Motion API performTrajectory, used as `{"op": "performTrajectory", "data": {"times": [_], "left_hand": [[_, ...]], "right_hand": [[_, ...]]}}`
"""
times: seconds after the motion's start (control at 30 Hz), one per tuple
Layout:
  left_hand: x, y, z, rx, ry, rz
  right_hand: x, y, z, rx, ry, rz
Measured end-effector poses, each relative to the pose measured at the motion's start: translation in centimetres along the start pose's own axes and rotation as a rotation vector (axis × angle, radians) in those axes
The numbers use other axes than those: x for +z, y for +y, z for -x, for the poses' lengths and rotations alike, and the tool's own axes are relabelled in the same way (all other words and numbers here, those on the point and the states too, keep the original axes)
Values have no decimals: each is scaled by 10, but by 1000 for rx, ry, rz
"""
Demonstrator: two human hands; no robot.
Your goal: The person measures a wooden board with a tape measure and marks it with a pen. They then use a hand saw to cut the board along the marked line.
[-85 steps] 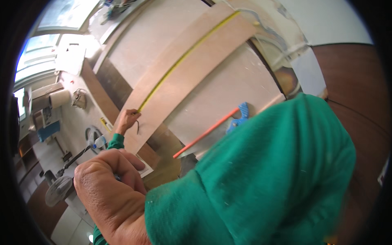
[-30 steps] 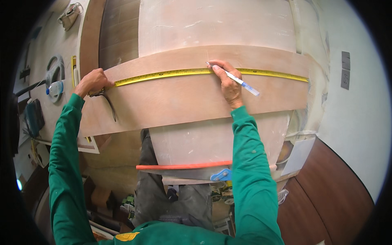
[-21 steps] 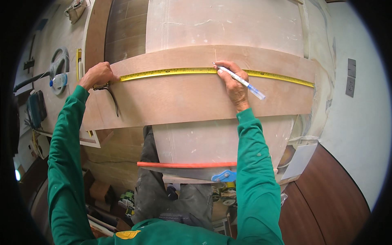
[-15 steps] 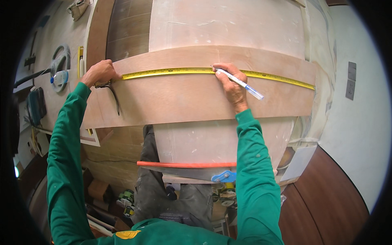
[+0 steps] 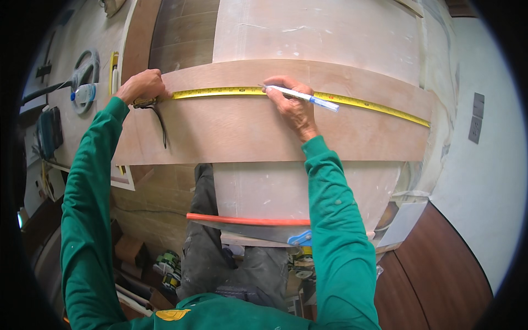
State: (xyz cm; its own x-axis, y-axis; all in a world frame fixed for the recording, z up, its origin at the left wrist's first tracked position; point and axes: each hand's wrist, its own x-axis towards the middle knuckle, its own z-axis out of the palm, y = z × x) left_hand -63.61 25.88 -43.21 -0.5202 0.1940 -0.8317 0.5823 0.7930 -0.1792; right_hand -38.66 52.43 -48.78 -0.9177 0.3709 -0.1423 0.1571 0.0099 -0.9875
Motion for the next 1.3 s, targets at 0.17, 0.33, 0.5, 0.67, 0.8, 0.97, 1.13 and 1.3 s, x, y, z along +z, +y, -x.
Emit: {"op": "performTrajectory", "data": {"times": [0.17,0.33,0.5,0.67,0.8,0.97,1.13,1.3], "left_hand": [[-4,3,6,28,7,27],[4,-8,-1,52,57,63],[3,-9,9,-22,-26,152],[21,-22,5,121,238,134],[10,-9,15,88,248,130],[18,-14,9,11,222,147],[27,-34,1,15,139,123],[48,-86,1,108,232,88]], "right_hand": [[11,4,-4,-13,-14,15],[21,8,-7,-16,-53,99],[18,8,-6,52,-88,5],[19,3,-3,64,-113,-6],[19,1,-3,84,-116,-4],[19,1,-3,57,-119,-38],[15,2,-3,68,-114,-43],[15,1,-3,90,-130,-57]]}}
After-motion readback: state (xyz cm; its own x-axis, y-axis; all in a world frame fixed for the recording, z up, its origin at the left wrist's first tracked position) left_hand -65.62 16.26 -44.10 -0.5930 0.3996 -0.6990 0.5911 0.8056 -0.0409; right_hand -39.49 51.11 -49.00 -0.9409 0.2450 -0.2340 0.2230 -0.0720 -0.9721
